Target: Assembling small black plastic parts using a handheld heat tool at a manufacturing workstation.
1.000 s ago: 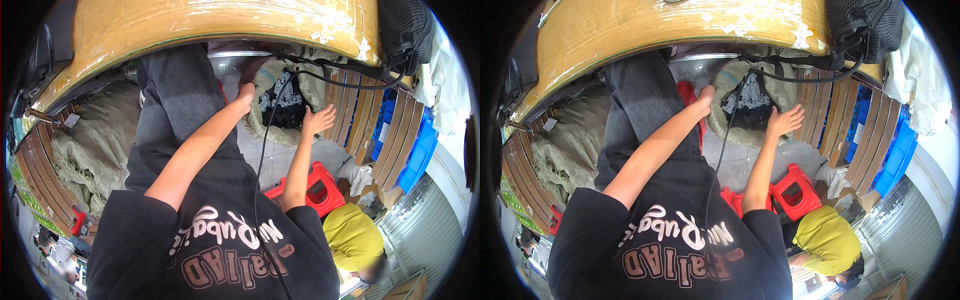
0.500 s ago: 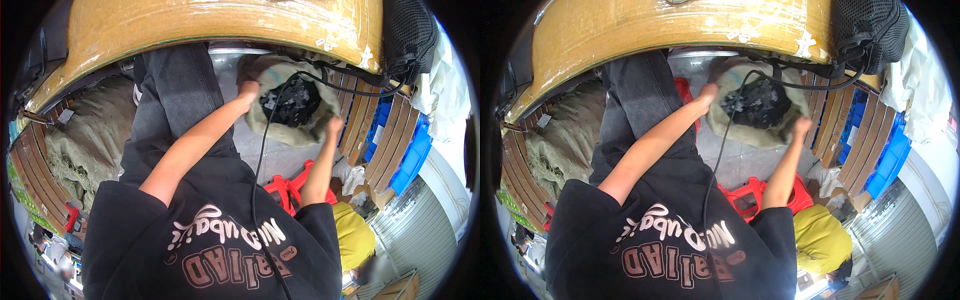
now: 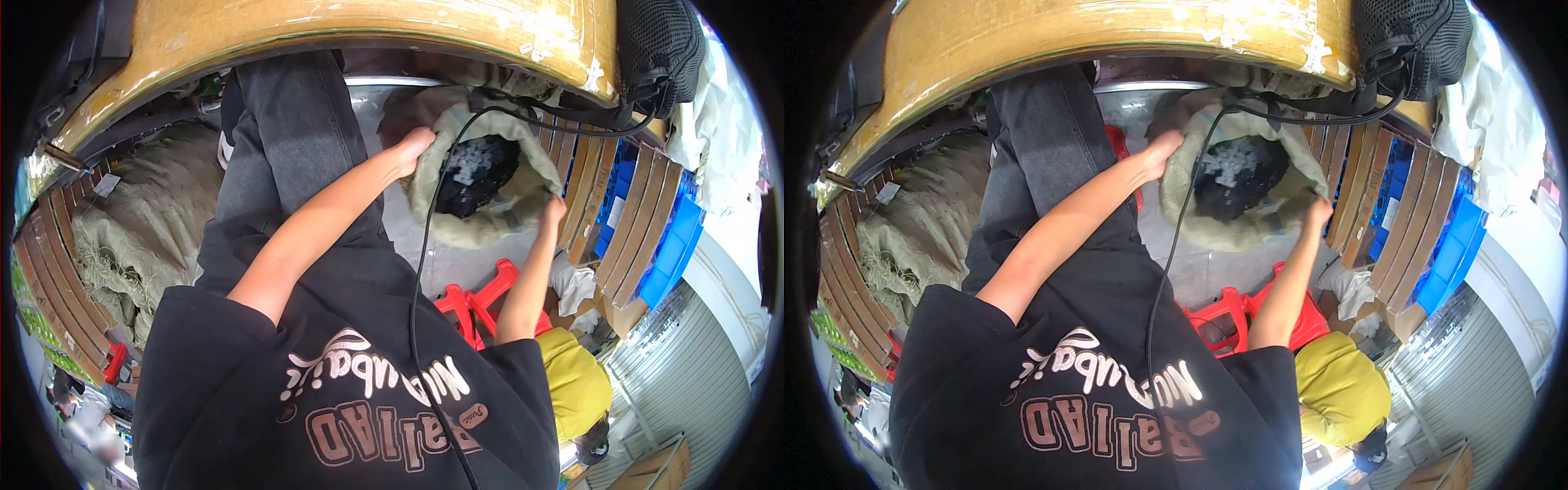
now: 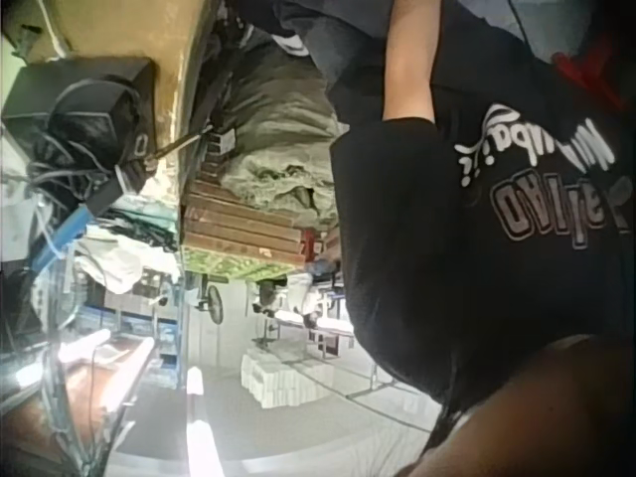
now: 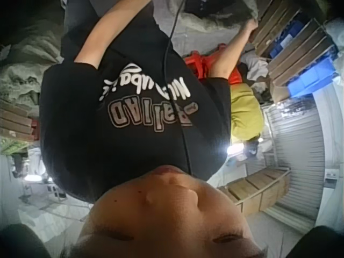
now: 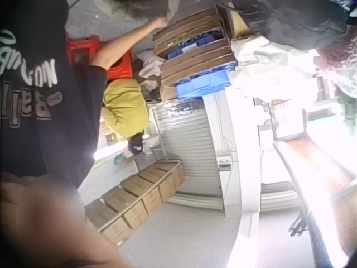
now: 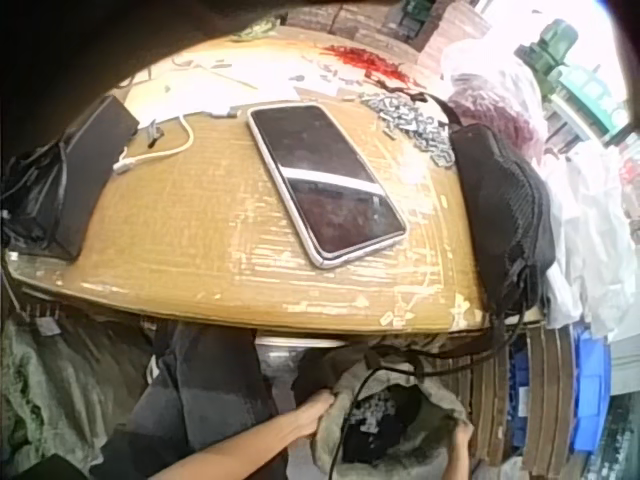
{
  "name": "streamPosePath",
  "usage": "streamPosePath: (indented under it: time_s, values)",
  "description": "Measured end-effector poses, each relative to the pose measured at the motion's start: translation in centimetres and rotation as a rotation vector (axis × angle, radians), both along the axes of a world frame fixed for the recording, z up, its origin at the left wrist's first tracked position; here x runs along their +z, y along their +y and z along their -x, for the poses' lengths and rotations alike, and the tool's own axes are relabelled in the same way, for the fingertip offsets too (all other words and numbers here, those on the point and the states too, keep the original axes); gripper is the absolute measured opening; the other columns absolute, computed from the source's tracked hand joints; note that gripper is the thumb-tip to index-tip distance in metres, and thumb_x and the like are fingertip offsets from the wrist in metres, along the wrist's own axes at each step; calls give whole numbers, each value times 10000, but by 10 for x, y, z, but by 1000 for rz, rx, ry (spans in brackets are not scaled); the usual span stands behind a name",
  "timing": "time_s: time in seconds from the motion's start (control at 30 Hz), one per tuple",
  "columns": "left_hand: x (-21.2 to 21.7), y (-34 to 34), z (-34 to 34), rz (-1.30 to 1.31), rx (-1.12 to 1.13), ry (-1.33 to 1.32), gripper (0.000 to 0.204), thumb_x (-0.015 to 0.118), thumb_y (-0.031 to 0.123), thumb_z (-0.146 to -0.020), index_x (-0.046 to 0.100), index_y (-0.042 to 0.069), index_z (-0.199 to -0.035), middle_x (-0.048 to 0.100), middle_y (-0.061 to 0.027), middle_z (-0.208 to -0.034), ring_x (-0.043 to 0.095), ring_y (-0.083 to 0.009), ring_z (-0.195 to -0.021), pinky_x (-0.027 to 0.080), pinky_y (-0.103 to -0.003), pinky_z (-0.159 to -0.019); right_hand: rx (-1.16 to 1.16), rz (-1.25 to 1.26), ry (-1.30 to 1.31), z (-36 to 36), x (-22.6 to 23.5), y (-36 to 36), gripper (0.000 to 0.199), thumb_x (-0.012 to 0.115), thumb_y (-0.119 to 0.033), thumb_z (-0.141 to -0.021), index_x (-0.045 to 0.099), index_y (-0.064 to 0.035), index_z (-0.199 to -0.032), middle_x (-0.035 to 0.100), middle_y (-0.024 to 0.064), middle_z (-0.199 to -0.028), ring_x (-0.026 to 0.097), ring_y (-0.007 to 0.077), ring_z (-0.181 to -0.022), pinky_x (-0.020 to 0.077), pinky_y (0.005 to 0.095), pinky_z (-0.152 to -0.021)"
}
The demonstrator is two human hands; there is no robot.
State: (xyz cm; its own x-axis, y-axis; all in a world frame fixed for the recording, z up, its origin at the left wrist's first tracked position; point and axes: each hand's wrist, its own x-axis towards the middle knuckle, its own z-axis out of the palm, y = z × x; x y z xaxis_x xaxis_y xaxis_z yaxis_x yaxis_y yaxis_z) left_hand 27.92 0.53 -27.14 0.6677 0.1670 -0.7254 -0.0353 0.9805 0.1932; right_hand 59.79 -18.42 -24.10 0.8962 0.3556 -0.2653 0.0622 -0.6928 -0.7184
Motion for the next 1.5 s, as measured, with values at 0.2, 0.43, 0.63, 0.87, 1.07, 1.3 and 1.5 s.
streamPosePath:
  time_s: [0.2,0.43,0.63,0.87,1.07,1.3,1.5]
  values:
    - [-7,11,7,-435,228,521,243,360,76,-718,577,20,-812,542,-97,-770,478,-174,-707,394,-342,-637,309,380,-339,76,-55,22,198,499,-120,-727,587,32,-818,570,254,-792,536,402,-843,420,439,-700]
    - [1,11,11,-136,164,68,198,395,58,-734,577,38,-813,558,-94,-752,530,-198,-678,428,-333,-610,15,64,-66,17,-21,46,217,473,-81,-751,589,70,-855,607,108,-804,551,163,-752,437,298,-664]
    - [-24,11,8,-478,46,202,278,346,66,-737,553,26,-917,570,-110,-863,539,-215,-801,424,-320,-699,-10,435,-281,-23,-21,9,398,584,-293,-675,588,45,-886,600,181,-874,561,293,-830,416,367,-748]
    - [7,22,9,-883,-227,658,268,423,170,-726,514,51,-949,554,-224,-944,512,-358,-945,400,-403,-805,172,456,-2,-18,-50,8,555,685,-273,-580,514,50,-997,560,157,-959,539,227,-842,409,332,-774]
    - [12,29,24,-923,-343,660,576,512,203,-715,275,-54,-1172,372,-283,-1153,363,-410,-1090,334,-454,-897,644,291,-643,68,21,73,511,708,-115,-573,491,41,-1008,543,214,-952,515,356,-895,407,395,-780]
    - [149,20,186,-695,82,-159,277,434,142,-843,439,32,-1097,552,-117,-988,555,-179,-892,456,-287,-755,308,-760,-735,232,220,172,191,460,47,-773,484,27,-962,511,78,-884,488,148,-756,434,243,-679]
    - [190,-54,354,-743,715,531,234,355,83,-849,454,-18,-1036,576,-133,-879,575,-170,-755,469,-277,-716,969,-674,-309,268,283,288,222,516,18,-767,512,25,-989,558,72,-894,523,121,-786,410,214,-713]
